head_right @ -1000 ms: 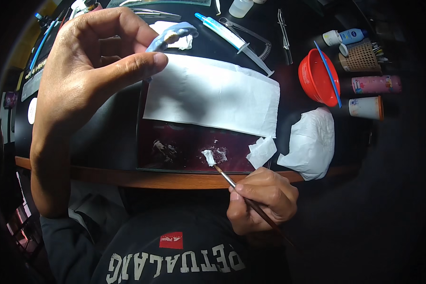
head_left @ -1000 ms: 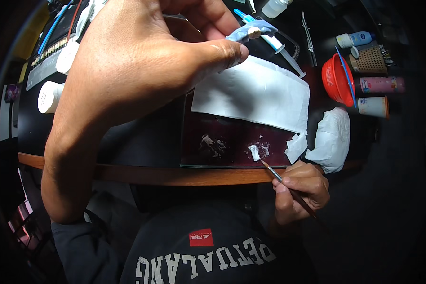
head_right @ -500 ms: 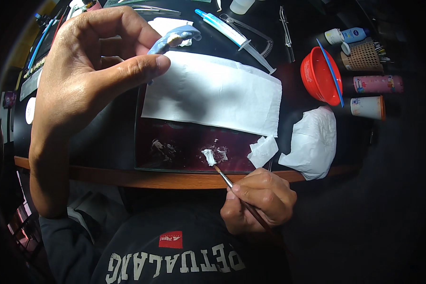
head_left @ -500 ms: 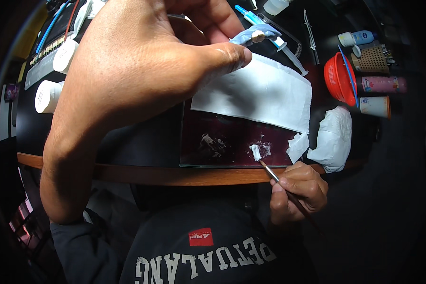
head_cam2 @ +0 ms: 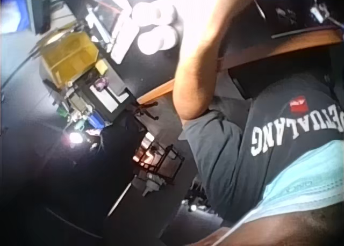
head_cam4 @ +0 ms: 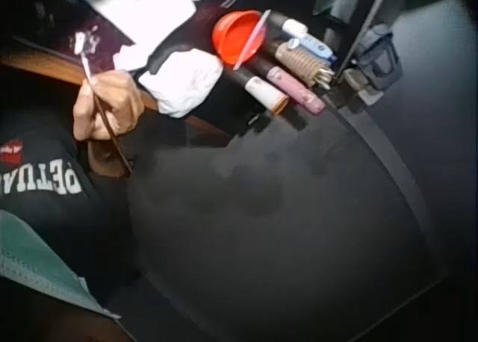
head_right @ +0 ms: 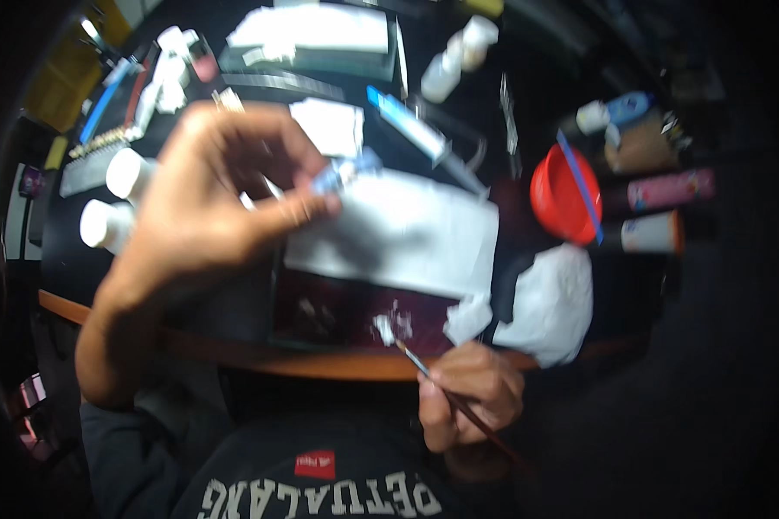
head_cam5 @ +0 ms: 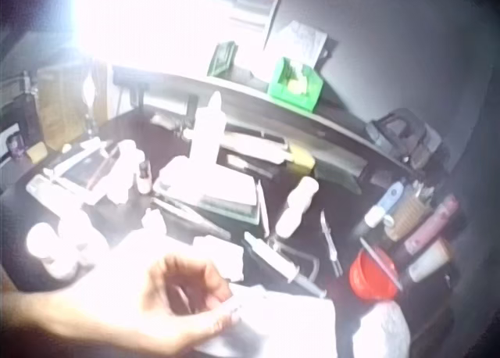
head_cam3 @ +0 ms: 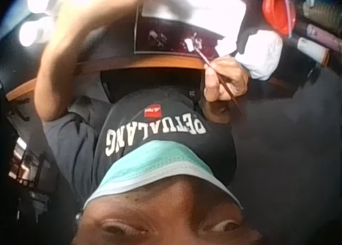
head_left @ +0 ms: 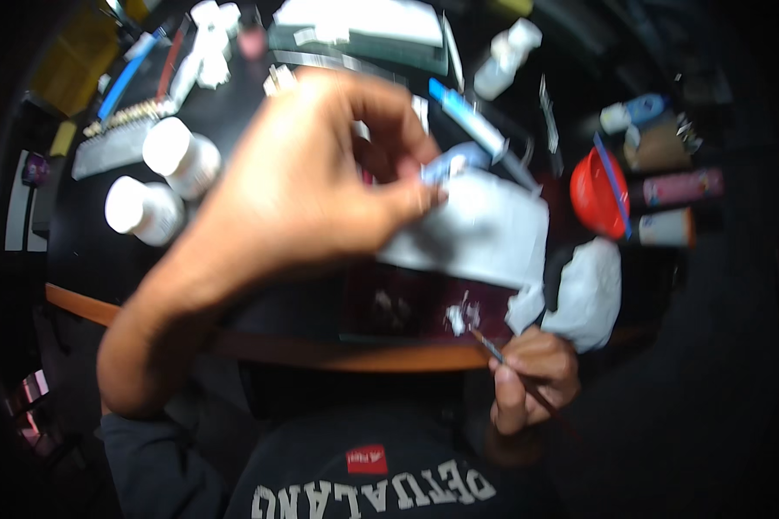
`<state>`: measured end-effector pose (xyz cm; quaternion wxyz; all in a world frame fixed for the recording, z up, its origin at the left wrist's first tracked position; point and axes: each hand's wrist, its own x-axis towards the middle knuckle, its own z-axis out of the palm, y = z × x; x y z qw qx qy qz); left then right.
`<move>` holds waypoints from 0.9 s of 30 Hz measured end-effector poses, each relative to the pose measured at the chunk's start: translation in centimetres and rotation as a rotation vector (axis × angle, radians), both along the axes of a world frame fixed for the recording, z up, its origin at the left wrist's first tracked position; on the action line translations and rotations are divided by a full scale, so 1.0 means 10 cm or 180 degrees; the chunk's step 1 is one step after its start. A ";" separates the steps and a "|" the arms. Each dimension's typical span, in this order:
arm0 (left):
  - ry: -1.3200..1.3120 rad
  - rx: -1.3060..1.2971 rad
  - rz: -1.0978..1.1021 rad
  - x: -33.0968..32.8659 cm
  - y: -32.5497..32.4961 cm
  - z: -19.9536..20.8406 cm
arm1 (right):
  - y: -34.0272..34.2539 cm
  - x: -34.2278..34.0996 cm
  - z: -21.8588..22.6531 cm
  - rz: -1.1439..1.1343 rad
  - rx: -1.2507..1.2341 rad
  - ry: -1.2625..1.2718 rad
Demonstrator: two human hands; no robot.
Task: The person applies dental ceramic paste to the frame of a dental prosthesis using a small brush, frequently dipping the brush into white material on a palette and wiping it on a paper towel.
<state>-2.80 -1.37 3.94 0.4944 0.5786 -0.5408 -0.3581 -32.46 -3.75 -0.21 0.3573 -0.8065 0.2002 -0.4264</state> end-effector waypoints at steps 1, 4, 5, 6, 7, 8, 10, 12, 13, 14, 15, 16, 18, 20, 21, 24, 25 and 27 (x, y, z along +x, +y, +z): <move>-0.0151 0.0145 0.0012 -0.01 -0.02 -0.01 | 0.00 -0.02 -0.02 -0.0093 0.0072 -0.0091; -0.0242 -0.0071 0.0070 -0.04 0.03 -0.02 | 0.00 -0.06 0.15 -0.0340 0.0237 -0.0368; -0.0263 0.0000 0.0117 -0.05 0.06 -0.01 | -0.04 -0.03 0.25 -0.0333 0.0169 -0.0473; -0.0303 0.0070 0.0138 -0.07 0.09 0.04 | -0.11 0.05 0.41 -0.0226 -0.0078 -0.0566; -0.0276 -0.0006 0.0145 -0.08 0.13 0.04 | -0.21 0.10 0.59 -0.0199 -0.0481 -0.0526; -0.0248 -0.0070 0.0151 -0.08 0.13 0.01 | -0.32 0.16 0.76 -0.0181 -0.0872 -0.0489; -0.0291 -0.0189 0.0112 -0.05 0.13 -0.01 | -0.43 0.33 1.20 -0.0330 -0.0947 -0.0223; -0.0369 -0.0238 0.0147 -0.04 0.10 -0.04 | -0.55 0.70 1.63 -0.0832 -0.2247 0.0308; -0.0374 -0.0371 -0.0004 -0.10 0.01 -0.01 | -0.56 0.84 1.89 -0.0977 -0.2497 0.0300; -0.0464 -0.0337 0.0101 -0.03 0.06 -0.04 | -0.72 1.19 1.98 -0.0522 -0.2368 -0.0162; -0.0506 -0.0302 0.0137 0.00 0.04 -0.05 | -0.84 1.48 2.11 -0.0148 -0.2312 -0.0517; -0.0401 -0.0203 0.0158 0.00 0.05 -0.02 | -0.95 1.72 2.26 -0.0031 -0.2966 -0.0494; -0.0447 -0.0290 0.0245 0.04 0.04 -0.05 | -0.87 2.22 2.51 0.0478 -0.3078 -0.0845; -0.0453 -0.0372 0.0203 0.05 0.00 -0.11 | -0.60 2.60 2.64 0.0835 -0.1987 -0.1202; -0.0379 -0.0449 0.0175 0.03 -0.05 -0.17 | -0.51 2.72 2.68 0.0806 -0.1390 -0.1263; -0.0325 -0.0508 0.0145 -0.01 -0.07 -0.16 | -0.19 2.86 2.69 0.0706 -0.0902 -0.1591; -0.0337 -0.0526 0.0163 0.00 -0.05 -0.15 | -0.11 2.89 2.67 0.0685 -0.0926 -0.1652; -0.0302 -0.0555 0.0186 0.03 -0.03 -0.15 | -0.11 2.96 2.67 0.0477 -0.0987 -0.1836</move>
